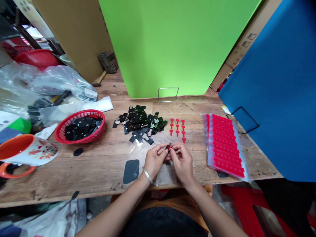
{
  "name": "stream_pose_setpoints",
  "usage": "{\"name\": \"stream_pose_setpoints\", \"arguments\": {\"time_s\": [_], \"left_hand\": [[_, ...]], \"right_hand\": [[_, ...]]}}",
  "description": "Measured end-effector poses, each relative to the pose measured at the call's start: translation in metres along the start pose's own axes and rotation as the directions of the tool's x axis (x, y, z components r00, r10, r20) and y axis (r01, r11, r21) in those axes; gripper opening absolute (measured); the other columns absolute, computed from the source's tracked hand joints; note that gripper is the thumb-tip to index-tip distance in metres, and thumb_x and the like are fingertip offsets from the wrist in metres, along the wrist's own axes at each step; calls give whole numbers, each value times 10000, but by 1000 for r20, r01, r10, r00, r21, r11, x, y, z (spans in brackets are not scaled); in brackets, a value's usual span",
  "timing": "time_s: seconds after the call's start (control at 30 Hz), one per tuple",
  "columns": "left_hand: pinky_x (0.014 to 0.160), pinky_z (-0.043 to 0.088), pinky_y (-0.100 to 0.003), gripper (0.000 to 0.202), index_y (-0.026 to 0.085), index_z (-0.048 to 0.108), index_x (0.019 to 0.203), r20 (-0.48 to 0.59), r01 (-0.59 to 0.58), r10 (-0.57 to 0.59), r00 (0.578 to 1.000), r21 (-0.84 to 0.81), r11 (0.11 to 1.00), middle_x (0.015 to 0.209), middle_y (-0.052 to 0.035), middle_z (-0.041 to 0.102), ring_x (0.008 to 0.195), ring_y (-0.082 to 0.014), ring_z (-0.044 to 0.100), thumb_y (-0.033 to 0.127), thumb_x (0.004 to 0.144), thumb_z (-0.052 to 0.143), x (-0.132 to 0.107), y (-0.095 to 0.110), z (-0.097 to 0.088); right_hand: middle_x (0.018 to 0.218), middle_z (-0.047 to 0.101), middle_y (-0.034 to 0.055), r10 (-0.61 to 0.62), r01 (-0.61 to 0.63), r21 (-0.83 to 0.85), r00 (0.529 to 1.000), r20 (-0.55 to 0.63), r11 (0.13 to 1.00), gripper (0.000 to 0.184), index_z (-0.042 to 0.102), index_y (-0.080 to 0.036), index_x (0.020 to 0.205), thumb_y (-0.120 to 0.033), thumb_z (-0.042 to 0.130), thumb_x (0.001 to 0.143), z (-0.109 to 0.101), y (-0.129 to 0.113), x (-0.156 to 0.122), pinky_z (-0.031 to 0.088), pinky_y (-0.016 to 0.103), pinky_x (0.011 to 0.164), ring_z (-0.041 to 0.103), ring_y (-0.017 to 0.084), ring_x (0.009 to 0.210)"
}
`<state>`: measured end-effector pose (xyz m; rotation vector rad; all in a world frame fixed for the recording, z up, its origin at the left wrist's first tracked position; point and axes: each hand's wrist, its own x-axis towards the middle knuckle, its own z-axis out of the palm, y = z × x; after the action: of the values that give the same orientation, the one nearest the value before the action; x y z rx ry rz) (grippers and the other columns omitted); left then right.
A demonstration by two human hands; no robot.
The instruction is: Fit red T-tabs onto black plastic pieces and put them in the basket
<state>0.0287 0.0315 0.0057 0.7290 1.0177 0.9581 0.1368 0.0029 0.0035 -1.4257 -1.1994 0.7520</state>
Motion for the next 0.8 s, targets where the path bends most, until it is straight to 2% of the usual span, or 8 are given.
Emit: {"name": "stream_pose_setpoints", "arguments": {"time_s": [0.1,0.23,0.43,0.8], "left_hand": [[610,523,-231,316,120,590,952,22,-2,2,1000,5,1000,760,-55,692,596,-127,636,223,665,676,-1,0,1],[601,520,-226,330,121,587,950,32,11,-11,999,2,1000,723,-51,687,592,-124,632,242,660,686,-2,0,3],[599,519,-222,343,113,585,961,43,22,-23,999,27,999,706,-50,683,588,-117,630,260,667,682,-3,1,4],[591,510,-214,315,104,591,954,50,5,-7,999,29,1000,664,-40,673,578,-113,619,228,675,667,-4,3,6]], "right_hand": [[1069,473,100,-84,77,-111,994,-68,991,87,569,-176,784,-240,510,798,-4,-2,6,474,254,609,544,172,851],[963,497,68,-75,69,-102,996,-56,992,99,565,-171,749,-220,495,799,-7,-2,15,457,241,626,524,166,870],[913,513,46,-88,82,-98,994,-59,992,80,553,-173,741,-203,503,795,-7,-2,15,435,259,691,515,158,859],[834,504,23,-77,72,-83,995,-56,994,60,532,-177,741,-199,503,789,-7,-2,16,423,228,605,511,138,765]]}}
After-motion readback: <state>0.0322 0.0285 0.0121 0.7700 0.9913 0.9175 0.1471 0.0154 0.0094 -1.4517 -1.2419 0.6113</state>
